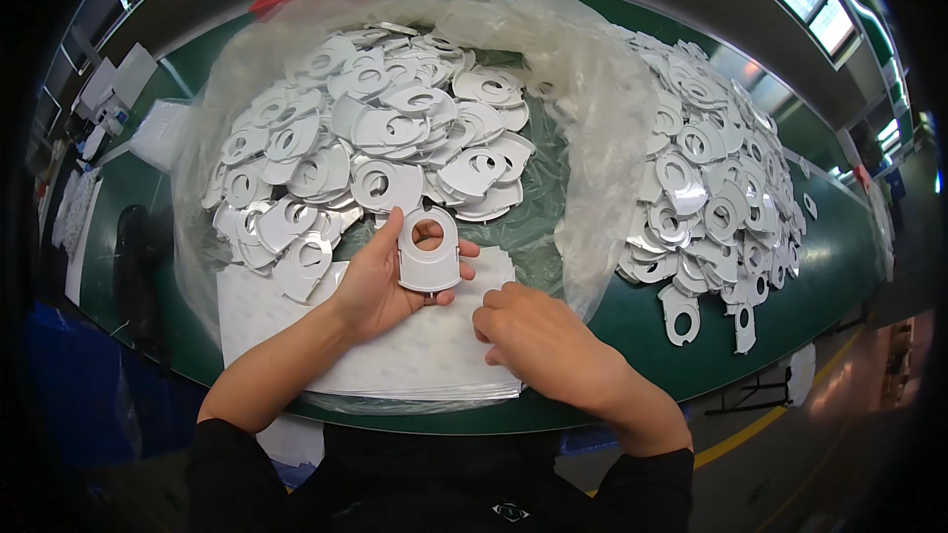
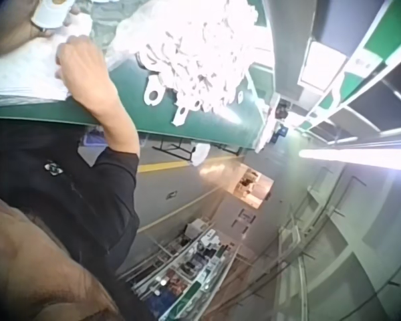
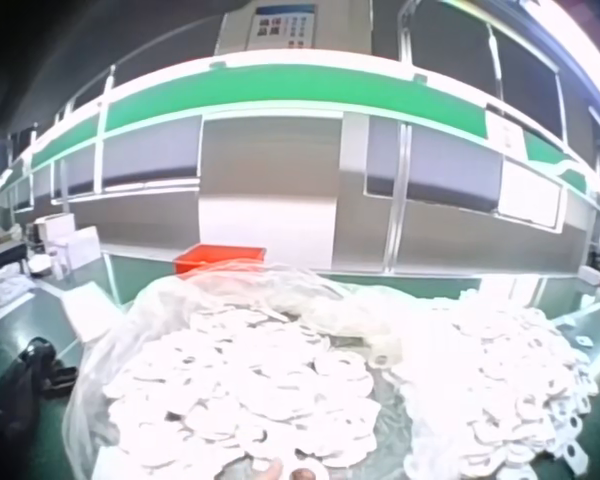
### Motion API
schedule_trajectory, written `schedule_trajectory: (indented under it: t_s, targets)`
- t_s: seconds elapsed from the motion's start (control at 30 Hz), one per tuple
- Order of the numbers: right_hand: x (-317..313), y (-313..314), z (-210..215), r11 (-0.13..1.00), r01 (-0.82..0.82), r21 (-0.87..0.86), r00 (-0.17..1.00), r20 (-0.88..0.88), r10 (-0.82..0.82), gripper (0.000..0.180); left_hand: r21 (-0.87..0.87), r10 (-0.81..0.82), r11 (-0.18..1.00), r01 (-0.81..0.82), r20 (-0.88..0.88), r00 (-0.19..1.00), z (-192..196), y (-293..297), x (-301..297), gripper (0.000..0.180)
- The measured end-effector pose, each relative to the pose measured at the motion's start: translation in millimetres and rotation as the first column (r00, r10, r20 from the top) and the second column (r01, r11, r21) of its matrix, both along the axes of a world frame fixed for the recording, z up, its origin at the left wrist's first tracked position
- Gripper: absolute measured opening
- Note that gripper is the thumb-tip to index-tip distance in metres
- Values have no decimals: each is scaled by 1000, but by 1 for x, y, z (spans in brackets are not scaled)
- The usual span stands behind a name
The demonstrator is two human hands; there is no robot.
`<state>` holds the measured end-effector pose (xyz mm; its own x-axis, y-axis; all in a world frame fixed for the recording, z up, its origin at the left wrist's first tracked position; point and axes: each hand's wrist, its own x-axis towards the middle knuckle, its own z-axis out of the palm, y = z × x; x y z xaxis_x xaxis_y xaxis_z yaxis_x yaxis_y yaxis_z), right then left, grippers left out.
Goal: Applying small circular stickers to metal housing components at a factory workbench.
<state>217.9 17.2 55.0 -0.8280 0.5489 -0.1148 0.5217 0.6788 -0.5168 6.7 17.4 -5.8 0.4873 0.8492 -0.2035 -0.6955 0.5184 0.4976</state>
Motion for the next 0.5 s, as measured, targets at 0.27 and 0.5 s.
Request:
schedule_trajectory:
  t_s: [0.27,0.5]
  targets:
    - [3,-2,3,999,-24,38,1000,4,24,11,2,33,999,-33,-119,992,7,0,6,56]
    - [27,21,36,744,-473,-473,867,-399,298,13,-29,39,999,-43,-124,992,7,-1,7,57]
